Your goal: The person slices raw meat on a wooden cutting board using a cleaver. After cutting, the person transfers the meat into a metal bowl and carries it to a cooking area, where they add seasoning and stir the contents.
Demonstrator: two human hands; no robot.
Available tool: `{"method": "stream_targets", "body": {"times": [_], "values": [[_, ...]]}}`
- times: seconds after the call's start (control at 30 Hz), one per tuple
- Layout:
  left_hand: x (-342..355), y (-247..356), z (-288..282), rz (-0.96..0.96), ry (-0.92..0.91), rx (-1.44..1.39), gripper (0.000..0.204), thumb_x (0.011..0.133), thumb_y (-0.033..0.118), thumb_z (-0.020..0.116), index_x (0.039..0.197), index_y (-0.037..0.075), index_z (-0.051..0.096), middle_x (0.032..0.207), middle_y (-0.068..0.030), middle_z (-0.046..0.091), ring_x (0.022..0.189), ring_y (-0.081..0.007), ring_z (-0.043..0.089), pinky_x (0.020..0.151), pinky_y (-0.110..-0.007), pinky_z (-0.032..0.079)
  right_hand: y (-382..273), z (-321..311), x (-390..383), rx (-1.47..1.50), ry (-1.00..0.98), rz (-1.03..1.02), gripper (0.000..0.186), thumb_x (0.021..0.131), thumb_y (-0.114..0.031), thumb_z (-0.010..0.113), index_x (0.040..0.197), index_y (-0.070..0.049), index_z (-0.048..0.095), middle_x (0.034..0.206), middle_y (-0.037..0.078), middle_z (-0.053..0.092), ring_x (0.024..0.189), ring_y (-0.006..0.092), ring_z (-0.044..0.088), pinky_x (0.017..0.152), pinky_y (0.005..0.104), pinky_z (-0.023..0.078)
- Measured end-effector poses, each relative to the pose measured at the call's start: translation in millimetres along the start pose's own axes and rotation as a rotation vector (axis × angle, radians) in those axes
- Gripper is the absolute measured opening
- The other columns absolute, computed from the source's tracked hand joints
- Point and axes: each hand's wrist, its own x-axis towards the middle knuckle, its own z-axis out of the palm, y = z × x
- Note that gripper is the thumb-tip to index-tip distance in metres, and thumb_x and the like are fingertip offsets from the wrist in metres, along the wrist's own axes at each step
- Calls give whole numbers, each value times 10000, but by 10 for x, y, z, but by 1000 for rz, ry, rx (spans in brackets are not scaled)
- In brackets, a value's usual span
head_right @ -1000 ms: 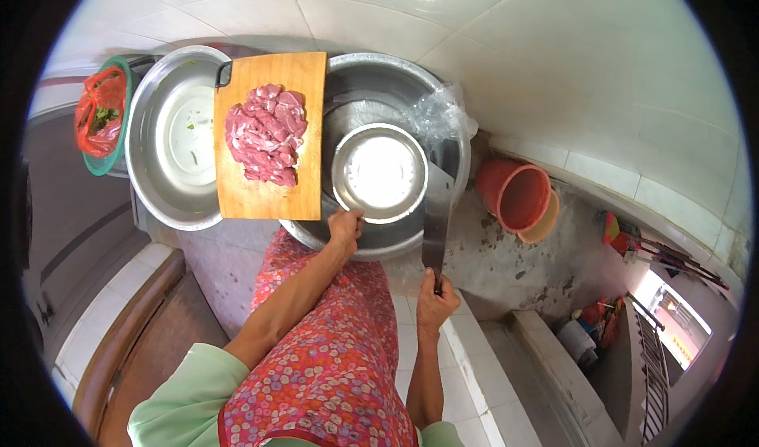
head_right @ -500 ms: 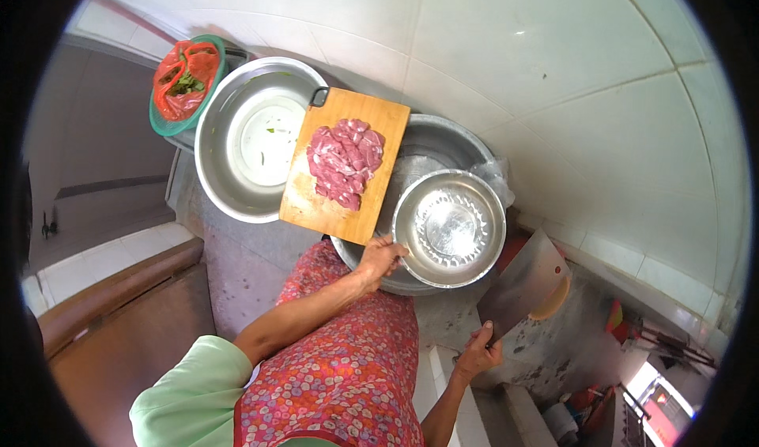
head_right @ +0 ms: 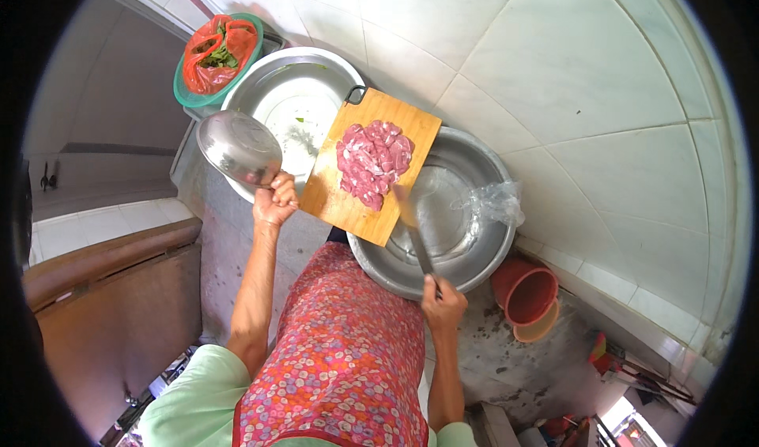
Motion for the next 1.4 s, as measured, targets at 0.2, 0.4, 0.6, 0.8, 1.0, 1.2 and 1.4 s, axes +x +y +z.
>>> {"method": "stream_targets", "body": {"times": [0.2, 0.4, 0.6, 0.8, 1.0, 1.2, 1.4], "values": [[-187, 155, -51, 27, 63, -22, 290, 854, 161, 513, 607, 80, 384, 560, 6, 354, 365, -81, 226, 375, -248, 147, -168, 256, 525, -362, -365, -430, 125, 715, -139, 645, 712, -43, 566, 641, 120, 584, 523, 325, 575, 473, 407, 451], [-309, 151, -299, 57, 160, -94, 268, 841, 147, 517, 609, 75, 403, 552, 4, 355, 363, -83, 224, 376, -248, 153, -90, 374, 909, -448, -410, -572, 148, 715, -144, 632, 669, -62, 518, 624, 109, 563, 522, 320, 580, 457, 423, 451], [-411, 250, -438, 105, 231, -76, 236, 842, 145, 475, 627, 72, 413, 552, -5, 378, 360, -85, 242, 369, -247, 166, -117, 464, 1033, -468, -366, -477, 183, 776, -195, 609, 677, -58, 538, 624, 125, 570, 527, 325, 579, 472, 438, 443], [-542, 241, -507, 117, 375, 29, 226, 832, 155, 481, 627, 75, 427, 553, 0, 394, 356, -89, 250, 368, -254, 167, -234, 542, 914, -388, -393, -367, 204, 806, -191, 585, 671, -45, 541, 625, 146, 578, 536, 348, 570, 489, 449, 437], [-623, 314, -675, 129, 328, 100, 143, 795, 138, 489, 672, 74, 453, 585, -1, 411, 364, -85, 270, 359, -245, 193, -274, 395, 731, -254, -499, -365, 198, 791, -185, 589, 662, -41, 546, 632, 142, 586, 540, 353, 568, 496, 459, 436], [-670, 350, -593, 166, 311, 200, 91, 767, 99, 511, 698, 81, 454, 610, -5, 400, 380, -85, 279, 360, -243, 205, -104, 488, 551, -203, -577, -409, 204, 765, -196, 621, 644, -49, 550, 635, 145, 597, 534, 345, 570, 488, 457, 434], [-690, 367, -643, 193, 351, 231, 108, 760, 105, 526, 698, 79, 441, 609, -8, 398, 381, -92, 272, 362, -238, 199, -3, 497, 944, -244, -479, -420, 253, 763, -200, 635, 594, -39, 535, 535, 161, 548, 498, 349, 558, 463, 432, 432]]}}
